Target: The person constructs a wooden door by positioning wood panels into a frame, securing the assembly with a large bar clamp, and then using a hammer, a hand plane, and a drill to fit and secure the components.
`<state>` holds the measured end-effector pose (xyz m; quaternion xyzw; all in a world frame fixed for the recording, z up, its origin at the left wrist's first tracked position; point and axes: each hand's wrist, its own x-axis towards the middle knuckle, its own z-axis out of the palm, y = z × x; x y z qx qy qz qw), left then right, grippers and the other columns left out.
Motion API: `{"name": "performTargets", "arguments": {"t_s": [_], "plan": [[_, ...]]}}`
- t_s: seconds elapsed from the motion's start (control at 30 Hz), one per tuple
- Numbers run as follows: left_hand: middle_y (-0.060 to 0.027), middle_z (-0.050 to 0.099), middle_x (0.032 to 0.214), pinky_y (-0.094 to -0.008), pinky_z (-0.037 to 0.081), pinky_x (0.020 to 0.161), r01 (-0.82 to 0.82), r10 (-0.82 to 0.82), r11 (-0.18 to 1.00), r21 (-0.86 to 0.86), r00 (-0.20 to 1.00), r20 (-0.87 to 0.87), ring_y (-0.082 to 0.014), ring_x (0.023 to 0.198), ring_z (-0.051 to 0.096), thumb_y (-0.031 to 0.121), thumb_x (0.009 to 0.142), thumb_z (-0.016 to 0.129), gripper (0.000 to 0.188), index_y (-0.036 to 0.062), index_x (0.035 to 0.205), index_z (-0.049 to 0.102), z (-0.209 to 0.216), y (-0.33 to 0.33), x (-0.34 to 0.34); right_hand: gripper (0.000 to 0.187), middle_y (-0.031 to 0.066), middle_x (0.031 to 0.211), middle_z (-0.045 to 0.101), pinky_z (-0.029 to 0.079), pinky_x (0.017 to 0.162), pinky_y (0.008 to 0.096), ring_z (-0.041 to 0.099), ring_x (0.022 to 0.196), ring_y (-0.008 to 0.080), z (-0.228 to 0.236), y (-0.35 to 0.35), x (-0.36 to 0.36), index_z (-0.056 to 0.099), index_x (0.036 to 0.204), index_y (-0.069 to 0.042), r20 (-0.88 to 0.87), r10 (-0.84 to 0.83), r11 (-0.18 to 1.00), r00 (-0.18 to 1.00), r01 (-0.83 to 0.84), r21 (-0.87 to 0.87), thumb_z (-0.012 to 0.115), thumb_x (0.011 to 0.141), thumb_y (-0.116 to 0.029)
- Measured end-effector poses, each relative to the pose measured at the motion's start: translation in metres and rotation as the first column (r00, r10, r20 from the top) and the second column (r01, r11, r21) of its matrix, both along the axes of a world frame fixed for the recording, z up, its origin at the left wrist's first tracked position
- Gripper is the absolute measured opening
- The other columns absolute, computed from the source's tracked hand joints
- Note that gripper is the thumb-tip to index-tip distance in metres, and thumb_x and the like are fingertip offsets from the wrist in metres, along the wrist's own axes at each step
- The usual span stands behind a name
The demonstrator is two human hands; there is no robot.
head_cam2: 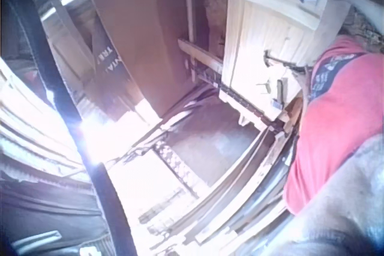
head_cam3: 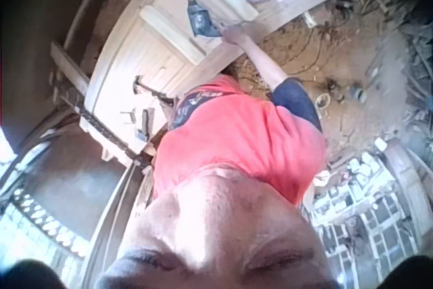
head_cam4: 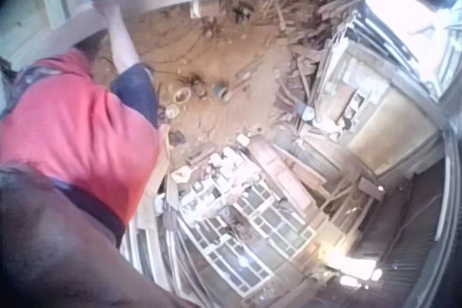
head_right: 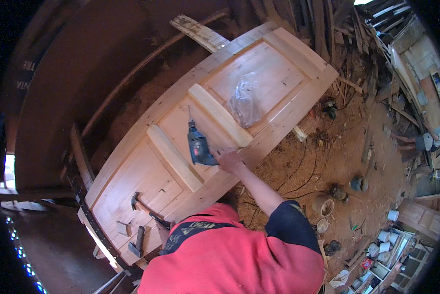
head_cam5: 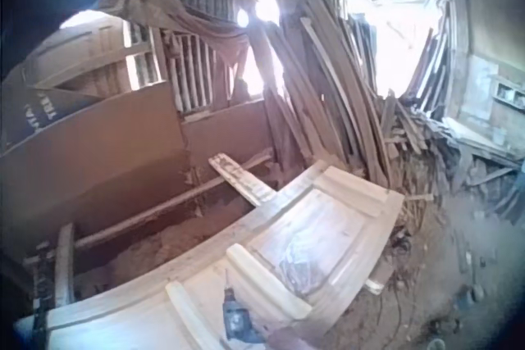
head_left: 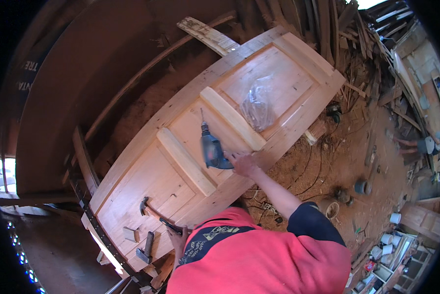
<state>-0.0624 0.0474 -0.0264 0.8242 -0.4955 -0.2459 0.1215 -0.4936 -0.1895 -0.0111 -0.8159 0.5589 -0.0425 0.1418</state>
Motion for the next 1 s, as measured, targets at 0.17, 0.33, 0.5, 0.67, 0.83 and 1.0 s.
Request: {"name": "performTargets", "arguments": {"t_s": [0.17,0.33,0.5,0.67,0.83,1.0], "plan": [[-0.0282,0.066,0.112,-0.0462,0.052,0.084,-0.039,0.074,0.969,0.244,0.988,-0.138,-0.0428,0.101,0.066,0.051,0.085,0.069,0.086,0.0009,0.144,0.033,0.048,-0.027,-0.011,0.068,0.014,0.118,0.064,0.045,0.097,0.0475,0.056,0.119,0.0307,0.061,-0.015,-0.025,0.056,0.13,-0.011,0.093,-0.104,0.99,0.99,0.094,0.103,0.082,0.071,-0.033],[-0.0261,0.07,0.1,-0.0453,0.054,0.081,-0.009,0.021,0.906,0.423,0.999,-0.025,-0.04,0.094,0.069,0.056,0.084,0.07,0.085,0.0001,0.139,0.038,0.041,-0.03,0.008,0.019,0.0217,0.099,0.063,0.051,0.081,0.0444,0.063,0.093,0.0398,0.09,-0.128,-0.1,0.061,0.103,-0.001,0.792,-0.139,0.739,0.594,0.595,-0.317,0.053,0.092,-0.013],[-0.0273,0.07,0.103,-0.0479,0.053,0.082,0.094,-0.092,0.872,0.48,0.995,-0.027,-0.0403,0.098,0.069,0.056,0.084,0.07,0.084,-0.0021,0.136,0.039,0.052,-0.055,-0.021,0.012,0.0213,0.091,0.068,0.053,0.079,0.0469,0.066,0.088,0.0392,0.044,-0.196,-0.213,0.064,0.09,-0.001,0.354,-0.29,0.872,0.889,0.397,-0.285,0.057,0.089,-0.011],[-0.0292,0.068,0.105,-0.0484,0.052,0.084,0.137,-0.063,0.927,0.35,0.975,-0.214,-0.0443,0.1,0.066,0.059,0.085,0.066,0.087,-0.0013,0.14,0.035,0.05,-0.037,-0.009,0.021,0.0243,0.093,0.07,0.053,0.081,0.044,0.068,0.094,0.0366,-0.004,-0.173,-0.229,0.07,0.1,0.0,-0.054,-0.309,0.934,0.95,0.314,0.169,0.061,0.086,-0.012],[-0.0314,0.067,0.108,-0.0495,0.051,0.086,0.066,-0.03,0.951,0.302,0.992,-0.122,-0.0469,0.104,0.064,0.057,0.087,0.064,0.099,-0.0015,0.153,0.018,0.01,0.019,0.065,0.025,0.0227,0.101,0.07,0.054,0.082,0.0429,0.069,0.096,0.0358,0.002,-0.168,-0.164,0.07,0.105,-0.001,0.336,-0.486,0.867,0.807,0.397,0.3,0.064,0.083,-0.012],[-0.031,0.068,0.105,-0.0506,0.052,0.083,0.13,-0.106,0.948,0.291,0.99,-0.097,-0.0476,0.101,0.065,0.056,0.087,0.064,0.099,-0.0031,0.152,0.019,0.023,-0.004,0.016,0.022,0.0253,0.099,0.069,0.054,0.086,0.046,0.068,0.099,0.0355,0.017,-0.167,-0.165,0.071,0.103,-0.007,-0.217,-0.348,0.92,0.912,0.377,0.108,0.054,0.09,-0.011]]}}
